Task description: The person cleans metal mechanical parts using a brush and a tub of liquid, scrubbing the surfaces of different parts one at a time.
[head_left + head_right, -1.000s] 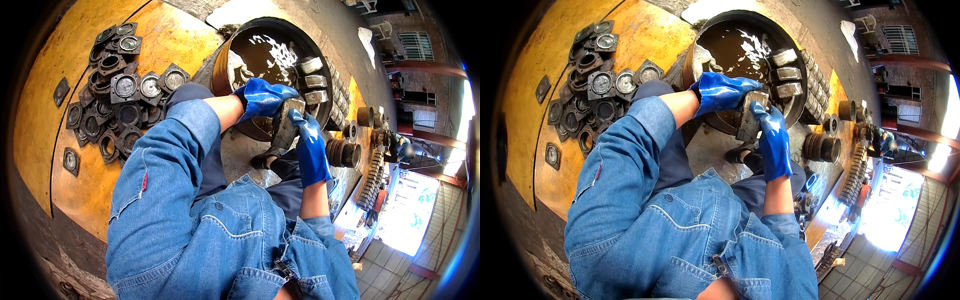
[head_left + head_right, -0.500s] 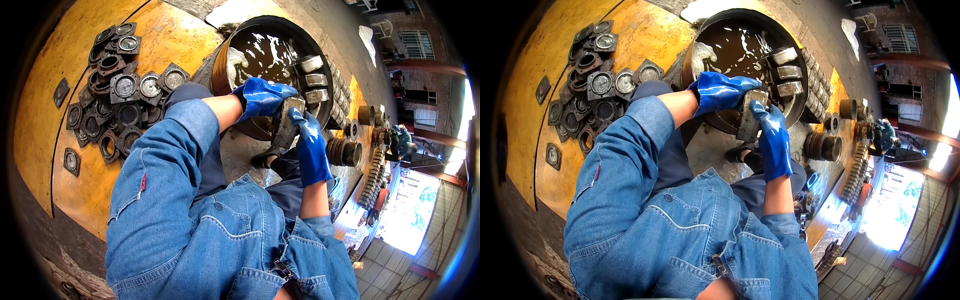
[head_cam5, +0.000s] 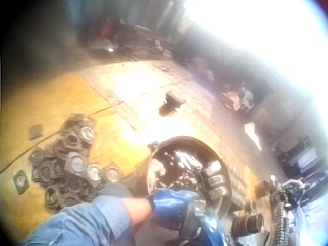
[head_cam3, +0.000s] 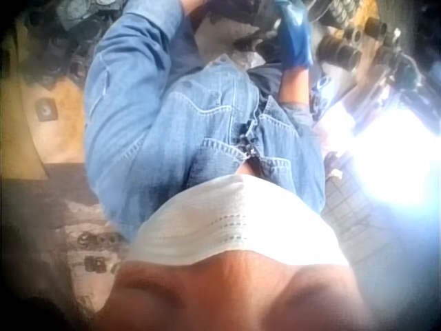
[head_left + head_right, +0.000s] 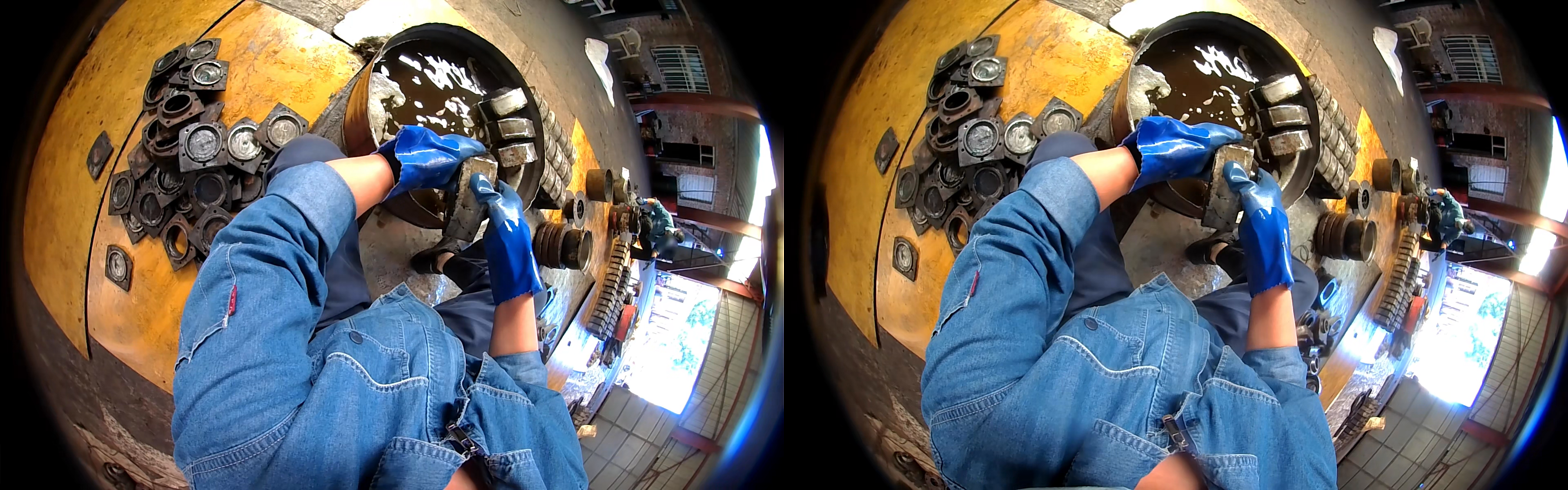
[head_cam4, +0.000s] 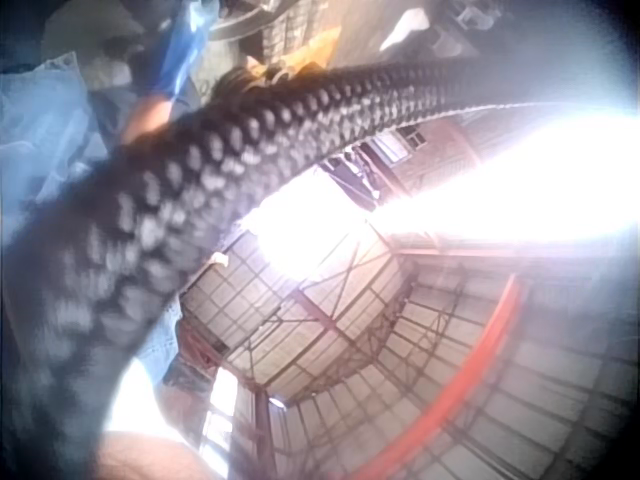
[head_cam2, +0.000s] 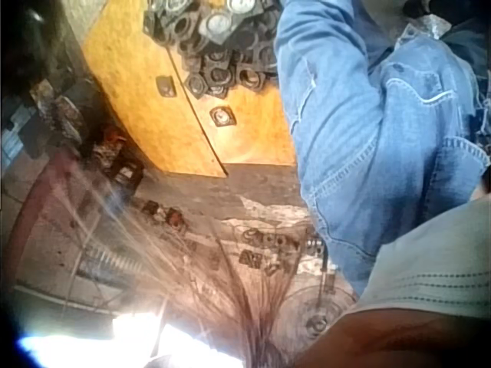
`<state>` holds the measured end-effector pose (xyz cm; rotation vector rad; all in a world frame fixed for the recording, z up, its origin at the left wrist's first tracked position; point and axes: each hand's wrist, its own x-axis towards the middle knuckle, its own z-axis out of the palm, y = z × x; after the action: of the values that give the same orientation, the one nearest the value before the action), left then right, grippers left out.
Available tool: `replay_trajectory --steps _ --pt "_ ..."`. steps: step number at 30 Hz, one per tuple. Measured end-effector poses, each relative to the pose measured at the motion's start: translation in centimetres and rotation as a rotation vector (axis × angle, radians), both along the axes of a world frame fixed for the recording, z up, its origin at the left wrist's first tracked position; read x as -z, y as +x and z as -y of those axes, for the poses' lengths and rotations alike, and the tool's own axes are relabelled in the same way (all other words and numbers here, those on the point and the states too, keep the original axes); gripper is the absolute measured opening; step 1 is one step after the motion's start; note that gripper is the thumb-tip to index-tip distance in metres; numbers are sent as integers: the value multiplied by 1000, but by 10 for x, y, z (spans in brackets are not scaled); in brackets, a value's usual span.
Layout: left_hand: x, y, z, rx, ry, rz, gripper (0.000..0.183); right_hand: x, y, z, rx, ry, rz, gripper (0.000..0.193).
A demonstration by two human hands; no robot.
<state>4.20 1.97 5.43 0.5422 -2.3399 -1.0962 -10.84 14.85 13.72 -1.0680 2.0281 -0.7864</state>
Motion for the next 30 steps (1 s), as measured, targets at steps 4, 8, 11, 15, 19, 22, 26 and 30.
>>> replay_trajectory --steps 4,8,11,15,19,22,26,30 --pt "7 -3 0 12 90 -46 46 5 -3 1 -14 -13 11 63" --pt "-8 0 0 67 258 -31 46 7 -7 6 24 60 52 52" --pt "-13 2 0 62 268 -14 46 0 2 9 27 49 89 49" --pt "0 -1 -1 21 152 -38 44 2 0 9 20 43 136 49" --pt "6 -3 0 36 145 -41 44 6 -7 7 -1 57 115 50" --pt "-10 1 0 86 309 -30 45 8 -8 3 34 33 120 51" --pt "4 -6 1 66 275 -12 49 5 -6 7 -14 31 127 52" --pt "-13 1 1 102 302 13 49 3 -5 9 -4 31 151 53"
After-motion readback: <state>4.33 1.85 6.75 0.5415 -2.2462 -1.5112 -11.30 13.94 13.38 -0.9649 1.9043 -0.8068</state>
